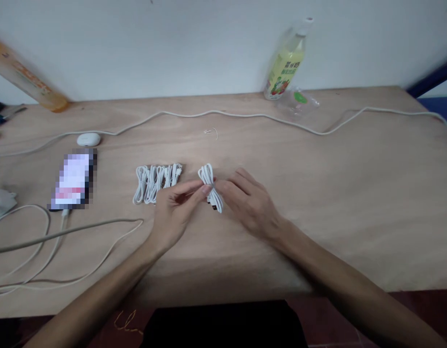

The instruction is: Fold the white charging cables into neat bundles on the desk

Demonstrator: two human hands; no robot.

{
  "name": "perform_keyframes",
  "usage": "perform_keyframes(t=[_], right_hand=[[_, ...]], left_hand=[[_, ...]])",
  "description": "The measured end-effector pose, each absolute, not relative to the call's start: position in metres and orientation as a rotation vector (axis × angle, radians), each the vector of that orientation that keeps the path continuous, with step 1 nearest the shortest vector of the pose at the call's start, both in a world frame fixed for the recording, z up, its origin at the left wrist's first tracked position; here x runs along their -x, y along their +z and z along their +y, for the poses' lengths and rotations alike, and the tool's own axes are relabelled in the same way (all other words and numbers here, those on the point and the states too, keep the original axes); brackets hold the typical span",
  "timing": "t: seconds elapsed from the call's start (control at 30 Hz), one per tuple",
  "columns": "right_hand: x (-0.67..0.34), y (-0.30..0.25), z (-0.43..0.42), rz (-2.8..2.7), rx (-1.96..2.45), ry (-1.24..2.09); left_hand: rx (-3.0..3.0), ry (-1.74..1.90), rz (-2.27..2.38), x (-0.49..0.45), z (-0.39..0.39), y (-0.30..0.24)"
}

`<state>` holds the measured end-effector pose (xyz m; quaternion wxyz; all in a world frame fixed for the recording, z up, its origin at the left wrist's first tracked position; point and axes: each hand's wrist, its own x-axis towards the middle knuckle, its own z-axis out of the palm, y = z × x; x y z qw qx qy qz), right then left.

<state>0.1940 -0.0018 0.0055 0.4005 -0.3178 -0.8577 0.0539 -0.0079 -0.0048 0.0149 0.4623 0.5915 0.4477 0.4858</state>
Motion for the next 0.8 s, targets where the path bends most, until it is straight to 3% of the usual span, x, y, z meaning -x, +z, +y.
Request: perform_keyframes(t=[0.37, 0.6, 0.7, 0.8], right_hand=[[-0.191, 0.022, -0.007, -1.770, 1.012, 1.079], [-0.194, 0.023, -0.001, -1.423, 0.932, 1.671], [-0.194, 0.023, -0.001, -1.401, 0.891, 1.707], [-0.194, 0.025, -0.002, -1.538, 0.927, 1.496]], left_hand=[[-2.300, 1.484, 1.050, 0.016, -0.007, 0.007], [-2.541, 1.234, 0.963, 0.029, -0.010, 0.009], [-2.409, 1.321, 0.914, 0.031, -0.006, 0.003], [-2.356, 1.326, 0.972, 0.027, -0.003, 0.003]])
